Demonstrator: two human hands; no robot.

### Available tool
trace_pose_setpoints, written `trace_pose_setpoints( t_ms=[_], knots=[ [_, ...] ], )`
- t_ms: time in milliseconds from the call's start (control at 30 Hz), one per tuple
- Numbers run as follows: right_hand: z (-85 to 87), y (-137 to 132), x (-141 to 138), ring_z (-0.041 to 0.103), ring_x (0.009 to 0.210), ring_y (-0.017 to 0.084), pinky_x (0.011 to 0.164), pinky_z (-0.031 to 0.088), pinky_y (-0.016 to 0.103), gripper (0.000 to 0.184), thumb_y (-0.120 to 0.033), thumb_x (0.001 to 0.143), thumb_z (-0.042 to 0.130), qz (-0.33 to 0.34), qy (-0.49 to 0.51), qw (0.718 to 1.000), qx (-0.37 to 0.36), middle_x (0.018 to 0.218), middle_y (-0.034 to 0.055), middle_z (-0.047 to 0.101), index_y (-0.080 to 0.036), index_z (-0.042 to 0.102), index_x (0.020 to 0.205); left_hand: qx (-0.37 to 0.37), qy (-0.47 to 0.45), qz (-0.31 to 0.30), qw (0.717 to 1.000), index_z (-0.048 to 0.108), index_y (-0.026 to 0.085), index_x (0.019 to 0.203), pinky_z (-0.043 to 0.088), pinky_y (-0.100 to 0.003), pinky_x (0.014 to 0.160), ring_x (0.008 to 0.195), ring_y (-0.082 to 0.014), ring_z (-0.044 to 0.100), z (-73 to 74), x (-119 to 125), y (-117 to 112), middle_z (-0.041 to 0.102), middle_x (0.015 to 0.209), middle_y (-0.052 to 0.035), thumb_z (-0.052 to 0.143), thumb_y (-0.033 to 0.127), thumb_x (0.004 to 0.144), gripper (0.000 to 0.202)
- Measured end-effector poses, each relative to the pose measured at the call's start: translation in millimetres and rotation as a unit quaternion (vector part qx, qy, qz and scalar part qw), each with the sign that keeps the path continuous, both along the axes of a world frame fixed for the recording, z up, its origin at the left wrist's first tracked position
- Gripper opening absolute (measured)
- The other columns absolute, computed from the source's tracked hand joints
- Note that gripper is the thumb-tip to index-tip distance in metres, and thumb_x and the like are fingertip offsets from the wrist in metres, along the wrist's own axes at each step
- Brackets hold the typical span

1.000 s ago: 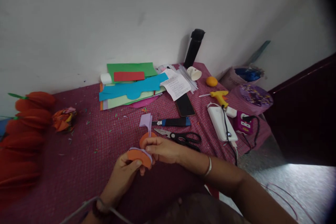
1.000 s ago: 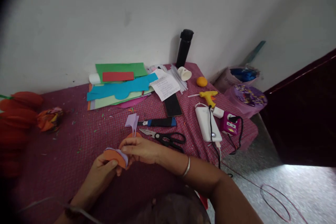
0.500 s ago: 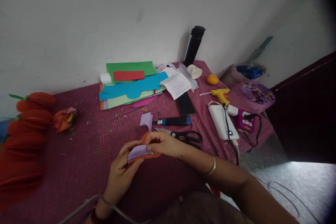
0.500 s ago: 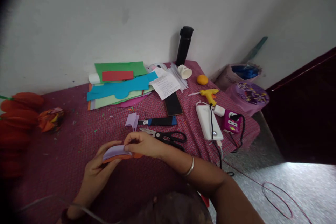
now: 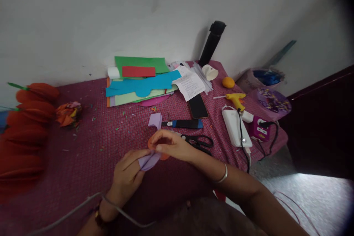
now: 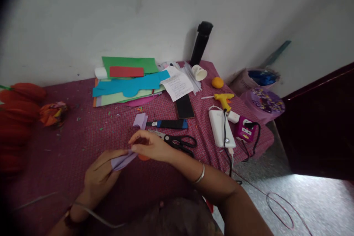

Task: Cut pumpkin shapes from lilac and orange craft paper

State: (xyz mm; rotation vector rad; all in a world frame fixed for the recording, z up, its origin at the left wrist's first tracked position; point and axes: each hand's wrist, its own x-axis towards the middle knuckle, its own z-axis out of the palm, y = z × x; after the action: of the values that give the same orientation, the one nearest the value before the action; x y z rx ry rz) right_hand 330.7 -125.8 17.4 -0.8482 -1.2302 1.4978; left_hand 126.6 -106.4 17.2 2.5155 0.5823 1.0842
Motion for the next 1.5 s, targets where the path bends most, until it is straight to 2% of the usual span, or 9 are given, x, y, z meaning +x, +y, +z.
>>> trace_pose_setpoints(
  t_ms=[267,500,700,833,967,1033,1167,1367,1500],
  knots=[
    [7.4,-4.8,3.3,0.052,0.109,0.019,0.094,0.042,0.037,0.030,-0.042,0.077,0.071,0.064,-0.064,0.991,0.094,0.112,0.0078,0.054,-0.019,0.062,0.094,0.112,0.073,0.028,0.991,0.063,0.016,0.078,0.052,-0.033,0.084,0.090,-0.0192,0.062,-9.0,-10.0,2.1,0.070,0.098,-0.0103,0.054,0.001,0.081,0.018],
    [5.7,-3.1,3.3,0.051,0.108,0.019,0.094,0.042,0.038,0.020,-0.025,0.077,0.070,0.060,-0.117,0.984,0.119,0.112,0.0079,0.054,-0.019,0.057,0.090,0.113,0.121,0.028,0.986,0.063,0.015,0.077,0.052,-0.034,0.079,0.089,-0.0198,0.061,-3.5,-7.4,1.3,0.069,0.099,-0.0112,0.046,0.006,0.088,0.022],
    [4.4,-3.0,2.6,0.053,0.104,0.018,0.093,0.042,0.038,0.015,-0.007,0.077,0.058,0.038,-0.168,0.974,0.145,0.105,0.0070,0.057,-0.019,0.056,0.086,0.099,0.144,0.038,0.984,0.064,0.014,0.081,0.052,-0.034,0.077,0.085,-0.0197,0.061,-3.0,-6.0,1.4,0.069,0.098,-0.0105,0.047,0.005,0.087,0.020],
    [3.9,-3.6,0.9,0.054,0.093,0.016,0.088,0.043,0.034,0.006,-0.013,0.082,0.058,0.013,-0.183,0.978,0.102,0.094,0.0036,0.058,-0.018,0.057,0.083,0.065,0.109,0.024,0.992,0.063,0.015,0.076,0.052,-0.032,0.079,0.087,-0.0185,0.062,-1.4,-3.7,1.2,0.069,0.098,-0.0099,0.050,0.004,0.085,0.019],
    [-2.6,-3.5,-1.0,0.050,0.071,0.011,0.070,0.043,0.025,0.009,-0.021,0.083,0.062,0.029,-0.124,0.992,-0.001,0.078,-0.0019,0.054,-0.017,0.055,0.080,-0.017,0.050,0.012,0.999,0.063,0.015,0.074,0.051,-0.031,0.084,0.103,-0.0201,0.061,3.9,0.1,-2.0,0.062,0.119,-0.0135,0.053,0.006,0.084,0.017],
    [-7.3,-3.4,-2.8,0.047,0.068,0.010,0.064,0.040,0.023,0.015,-0.028,0.082,0.065,0.048,-0.092,0.994,-0.033,0.076,-0.0028,0.052,-0.017,0.054,0.079,-0.044,0.033,-0.006,0.998,0.066,0.015,0.080,0.050,-0.032,0.086,0.107,-0.0210,0.059,6.2,2.0,-4.1,0.060,0.124,-0.0134,0.054,0.008,0.084,0.015],
    [-12.5,-3.4,-7.7,0.043,0.065,0.009,0.061,0.037,0.022,0.027,-0.038,0.080,0.067,0.084,-0.076,0.991,-0.066,0.072,-0.0041,0.048,-0.017,0.052,0.076,-0.089,0.021,-0.056,0.994,0.066,0.017,0.101,0.050,-0.029,0.084,0.100,-0.0178,0.062,7.6,5.7,-7.9,0.066,0.112,-0.0092,0.057,0.007,0.083,0.023],
    [1.5,-3.5,-1.7,0.054,0.082,0.014,0.077,0.044,0.030,0.021,-0.037,0.088,0.057,-0.064,-0.107,0.992,0.020,0.088,0.0031,0.059,-0.017,0.058,0.090,-0.132,-0.019,0.017,0.991,0.066,0.017,0.091,0.050,-0.023,0.074,0.083,-0.0131,0.064,6.9,7.6,-9.5,0.069,0.091,-0.0038,0.061,0.005,0.081,0.017],
    [9.9,-6.1,3.5,0.056,0.088,0.016,0.081,0.045,0.032,0.025,-0.040,0.084,0.062,-0.003,-0.114,0.990,0.088,0.094,0.0052,0.061,-0.017,0.059,0.095,-0.149,-0.019,0.070,0.986,0.065,0.017,0.079,0.050,-0.021,0.068,0.077,-0.0122,0.063,3.5,7.2,-8.1,0.068,0.084,-0.0030,0.061,0.008,0.082,0.010]
  ],
)
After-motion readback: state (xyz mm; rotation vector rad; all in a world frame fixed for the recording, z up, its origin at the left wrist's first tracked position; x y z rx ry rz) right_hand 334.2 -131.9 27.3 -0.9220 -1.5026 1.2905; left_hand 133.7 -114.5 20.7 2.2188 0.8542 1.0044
